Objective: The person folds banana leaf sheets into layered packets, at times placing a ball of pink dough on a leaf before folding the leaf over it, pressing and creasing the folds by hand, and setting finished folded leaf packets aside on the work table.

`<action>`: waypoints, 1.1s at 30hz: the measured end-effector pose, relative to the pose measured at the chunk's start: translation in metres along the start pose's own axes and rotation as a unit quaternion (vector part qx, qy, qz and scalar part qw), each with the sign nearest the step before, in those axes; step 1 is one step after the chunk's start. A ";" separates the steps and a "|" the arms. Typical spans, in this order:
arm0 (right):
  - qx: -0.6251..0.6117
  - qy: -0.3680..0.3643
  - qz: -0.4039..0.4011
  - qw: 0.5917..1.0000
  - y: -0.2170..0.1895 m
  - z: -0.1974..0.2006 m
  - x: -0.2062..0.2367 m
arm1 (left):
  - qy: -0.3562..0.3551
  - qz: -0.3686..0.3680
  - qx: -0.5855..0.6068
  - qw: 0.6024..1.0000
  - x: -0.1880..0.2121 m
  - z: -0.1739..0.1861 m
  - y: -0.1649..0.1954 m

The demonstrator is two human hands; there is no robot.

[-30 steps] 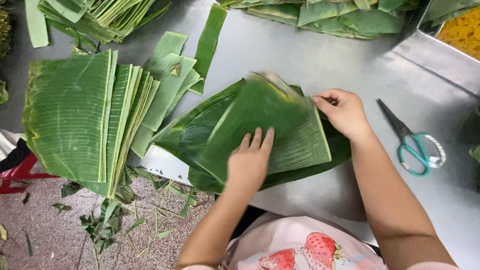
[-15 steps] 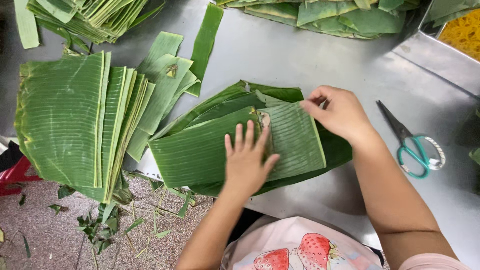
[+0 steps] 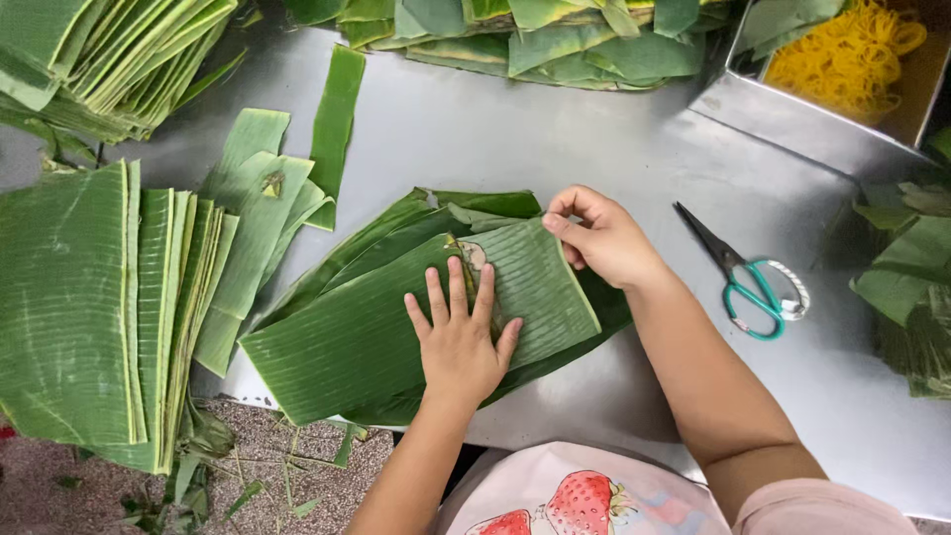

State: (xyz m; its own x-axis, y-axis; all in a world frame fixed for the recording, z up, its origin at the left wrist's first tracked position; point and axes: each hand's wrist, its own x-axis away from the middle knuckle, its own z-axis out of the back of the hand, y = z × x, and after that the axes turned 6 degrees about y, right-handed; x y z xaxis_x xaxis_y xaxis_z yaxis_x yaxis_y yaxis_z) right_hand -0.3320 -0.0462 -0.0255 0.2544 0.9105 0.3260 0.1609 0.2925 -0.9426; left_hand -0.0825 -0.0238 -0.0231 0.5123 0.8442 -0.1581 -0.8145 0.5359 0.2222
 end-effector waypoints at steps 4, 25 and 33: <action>-0.107 0.055 0.056 0.991 0.028 -0.012 0.007 | 0.003 -0.006 -0.002 1.000 0.001 0.000 0.001; 0.108 0.251 0.293 0.916 -0.008 0.221 0.010 | -0.001 -0.022 0.011 1.000 -0.004 -0.002 0.000; 0.457 0.128 0.105 0.874 -0.020 0.029 0.044 | 0.020 -0.024 0.017 0.999 -0.001 -0.006 0.000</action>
State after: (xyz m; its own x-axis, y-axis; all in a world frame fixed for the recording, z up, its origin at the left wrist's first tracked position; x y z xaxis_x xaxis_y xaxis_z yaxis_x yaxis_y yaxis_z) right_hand -0.3518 -0.0032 0.0059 0.4110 0.9110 0.0347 -0.7144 0.3455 -0.6086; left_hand -0.0848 -0.0249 -0.0284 0.5387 0.8167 -0.2066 -0.7793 0.5763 0.2461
